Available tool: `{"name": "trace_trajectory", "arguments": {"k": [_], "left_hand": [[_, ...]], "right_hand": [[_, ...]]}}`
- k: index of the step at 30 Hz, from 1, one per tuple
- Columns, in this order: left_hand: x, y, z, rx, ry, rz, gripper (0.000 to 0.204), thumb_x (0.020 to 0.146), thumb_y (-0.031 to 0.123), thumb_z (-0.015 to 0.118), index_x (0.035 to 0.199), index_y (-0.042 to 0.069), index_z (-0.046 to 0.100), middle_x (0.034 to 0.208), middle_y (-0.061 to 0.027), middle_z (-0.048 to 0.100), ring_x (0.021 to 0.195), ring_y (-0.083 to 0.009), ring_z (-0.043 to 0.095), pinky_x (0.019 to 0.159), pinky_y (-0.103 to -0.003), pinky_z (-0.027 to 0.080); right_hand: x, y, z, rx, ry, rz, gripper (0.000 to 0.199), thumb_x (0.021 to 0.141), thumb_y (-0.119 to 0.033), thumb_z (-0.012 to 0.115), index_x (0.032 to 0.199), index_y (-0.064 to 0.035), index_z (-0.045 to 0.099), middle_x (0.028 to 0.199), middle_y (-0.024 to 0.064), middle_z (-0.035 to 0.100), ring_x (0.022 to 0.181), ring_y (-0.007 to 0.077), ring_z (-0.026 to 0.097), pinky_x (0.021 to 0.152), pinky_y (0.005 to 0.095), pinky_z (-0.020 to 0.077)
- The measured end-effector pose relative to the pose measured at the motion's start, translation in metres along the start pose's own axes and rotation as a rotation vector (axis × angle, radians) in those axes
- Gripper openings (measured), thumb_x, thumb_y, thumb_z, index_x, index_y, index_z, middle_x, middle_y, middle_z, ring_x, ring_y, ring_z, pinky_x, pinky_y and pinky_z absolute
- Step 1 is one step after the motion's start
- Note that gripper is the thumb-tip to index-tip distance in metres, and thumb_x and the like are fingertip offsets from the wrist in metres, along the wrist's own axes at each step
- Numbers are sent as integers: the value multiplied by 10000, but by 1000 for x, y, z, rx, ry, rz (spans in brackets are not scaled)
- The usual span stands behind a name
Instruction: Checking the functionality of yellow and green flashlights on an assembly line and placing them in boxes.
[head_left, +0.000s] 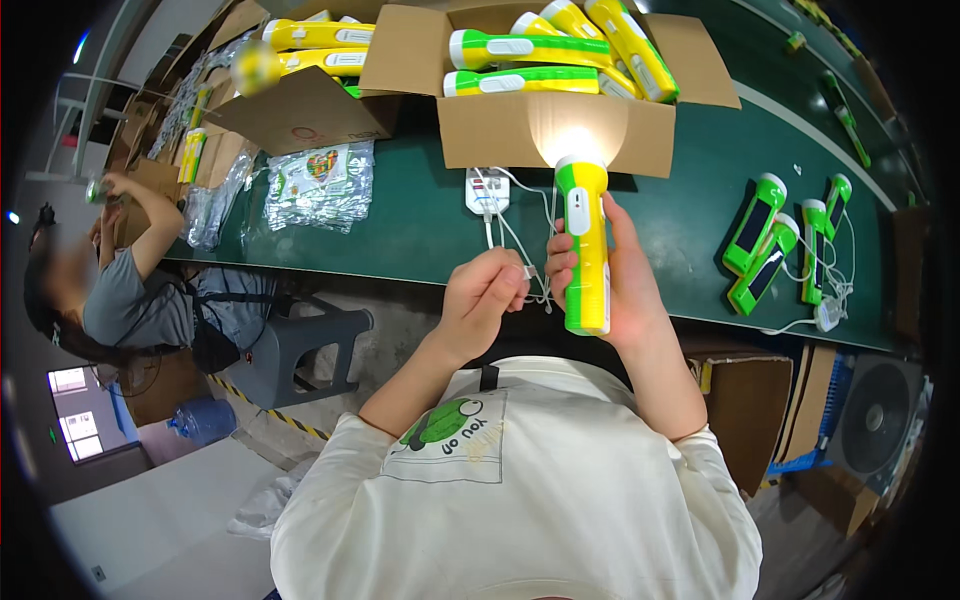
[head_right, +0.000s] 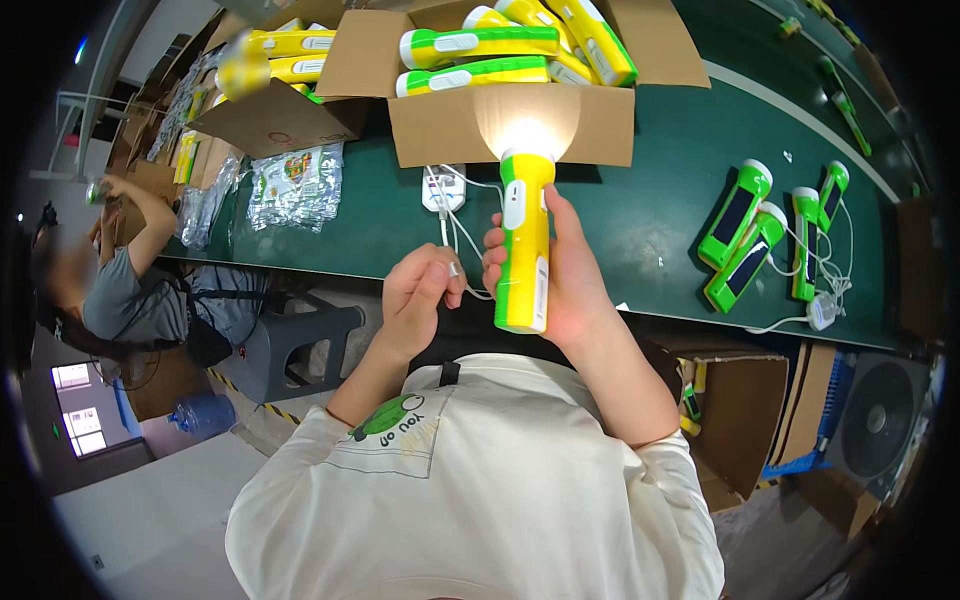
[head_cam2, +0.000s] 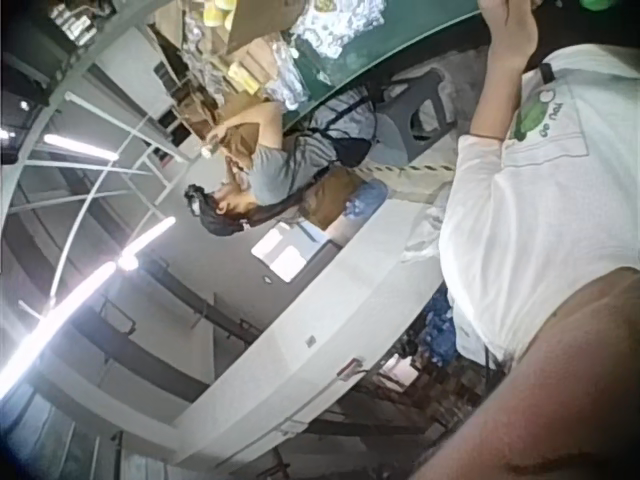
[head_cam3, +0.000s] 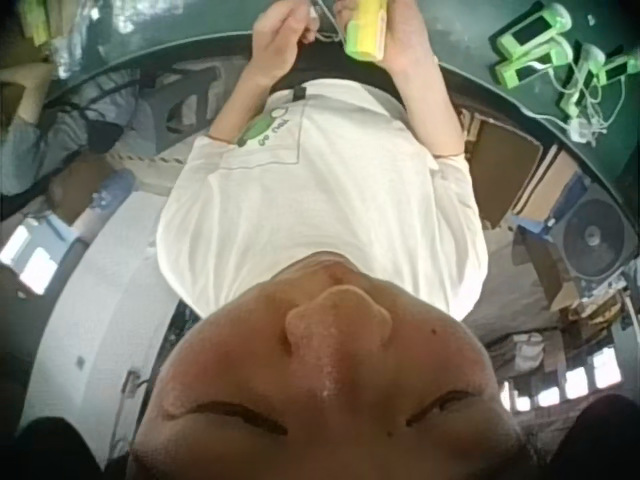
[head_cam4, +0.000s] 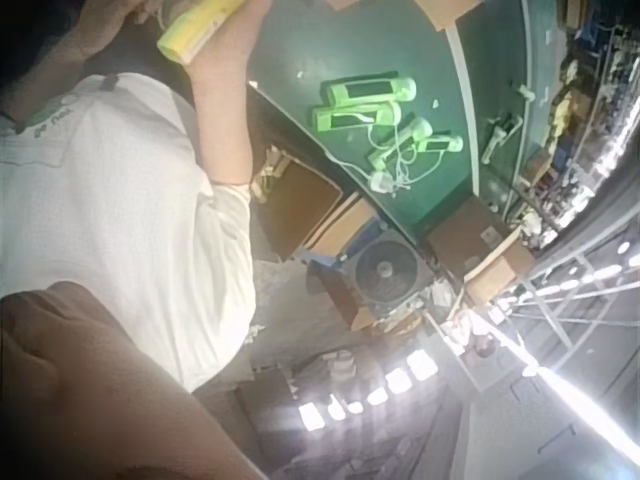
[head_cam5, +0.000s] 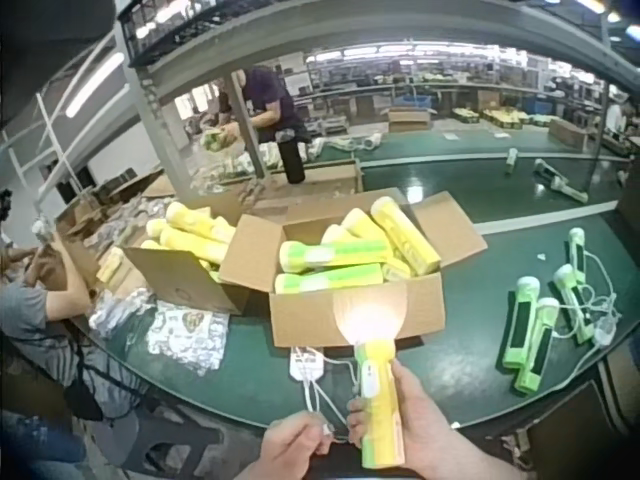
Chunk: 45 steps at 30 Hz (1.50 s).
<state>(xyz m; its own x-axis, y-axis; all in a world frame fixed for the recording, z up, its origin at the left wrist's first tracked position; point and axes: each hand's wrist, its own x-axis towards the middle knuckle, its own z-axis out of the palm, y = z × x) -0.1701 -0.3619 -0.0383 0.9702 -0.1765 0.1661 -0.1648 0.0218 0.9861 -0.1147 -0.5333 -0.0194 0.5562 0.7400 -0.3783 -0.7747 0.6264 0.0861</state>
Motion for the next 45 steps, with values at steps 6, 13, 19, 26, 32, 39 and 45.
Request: {"name": "trace_trajectory", "arguments": {"k": [6, 13, 19, 26, 32, 39, 45], "left_hand": [[3, -6, 4, 3, 102, 147, 298, 984, 306, 376, 896, 28, 440, 738, -30, 479, 579, -62, 420, 493, -205, 351], [19, 0, 30, 100, 169, -122, 388, 815, 178, 704, 937, 49, 359, 811, -17, 385, 689, -82, 389, 625, -195, 398], [27, -9, 33, -403, 57, -138, 372, 816, 50, 676, 958, 63, 332, 894, -21, 351, 840, -73, 407, 714, -186, 415], [27, 2, 33, -392, 68, -100, 379, 783, 29, 687, 950, 68, 350, 904, -28, 369, 834, -79, 419, 764, -212, 414], [29, -5, 26, -633, 195, -8, 183, 808, 136, 471, 959, 64, 397, 970, -106, 504, 912, -194, 547, 783, -315, 463], [31, 11, 16, -712, 206, -97, 134, 778, 64, 373, 902, 101, 340, 1004, -159, 537, 910, -188, 550, 777, -296, 441], [26, -7, 7, -630, 180, -77, 140, 809, 32, 393, 901, 120, 336, 943, -128, 532, 864, -175, 540, 772, -287, 426]], "right_hand": [[3, 7, 5, -267, 117, -419, 444, 892, -465, 459, 989, -33, 481, 806, 75, 531, 696, 173, 518, 652, 316, 458], [10, 34, 0, -597, 52, -912, 552, 955, -473, 355, 1323, -66, 306, 977, 103, 523, 888, 189, 536, 818, 334, 445], [12, 39, -17, -750, -58, -1225, 465, 943, -351, 473, 1270, -56, 323, 1068, 118, 492, 992, 210, 502, 903, 358, 406], [4, 42, -14, -722, -81, -1244, 548, 893, -299, 572, 1311, -50, 318, 1096, 117, 490, 1006, 217, 505, 899, 368, 412], [5, 38, -5, -771, 14, -1329, 616, 894, -266, 543, 1380, -14, 261, 1076, 90, 478, 1031, 208, 486, 1013, 432, 337], [-12, 23, 35, -447, -21, -1093, 501, 962, -331, 435, 1350, -64, 265, 1106, 88, 454, 1073, 211, 462, 1021, 486, 342], [-17, 28, 31, -452, -8, -1156, 507, 965, -330, 427, 1369, -91, 235, 1143, 88, 437, 1120, 220, 449, 1030, 478, 330]]}}
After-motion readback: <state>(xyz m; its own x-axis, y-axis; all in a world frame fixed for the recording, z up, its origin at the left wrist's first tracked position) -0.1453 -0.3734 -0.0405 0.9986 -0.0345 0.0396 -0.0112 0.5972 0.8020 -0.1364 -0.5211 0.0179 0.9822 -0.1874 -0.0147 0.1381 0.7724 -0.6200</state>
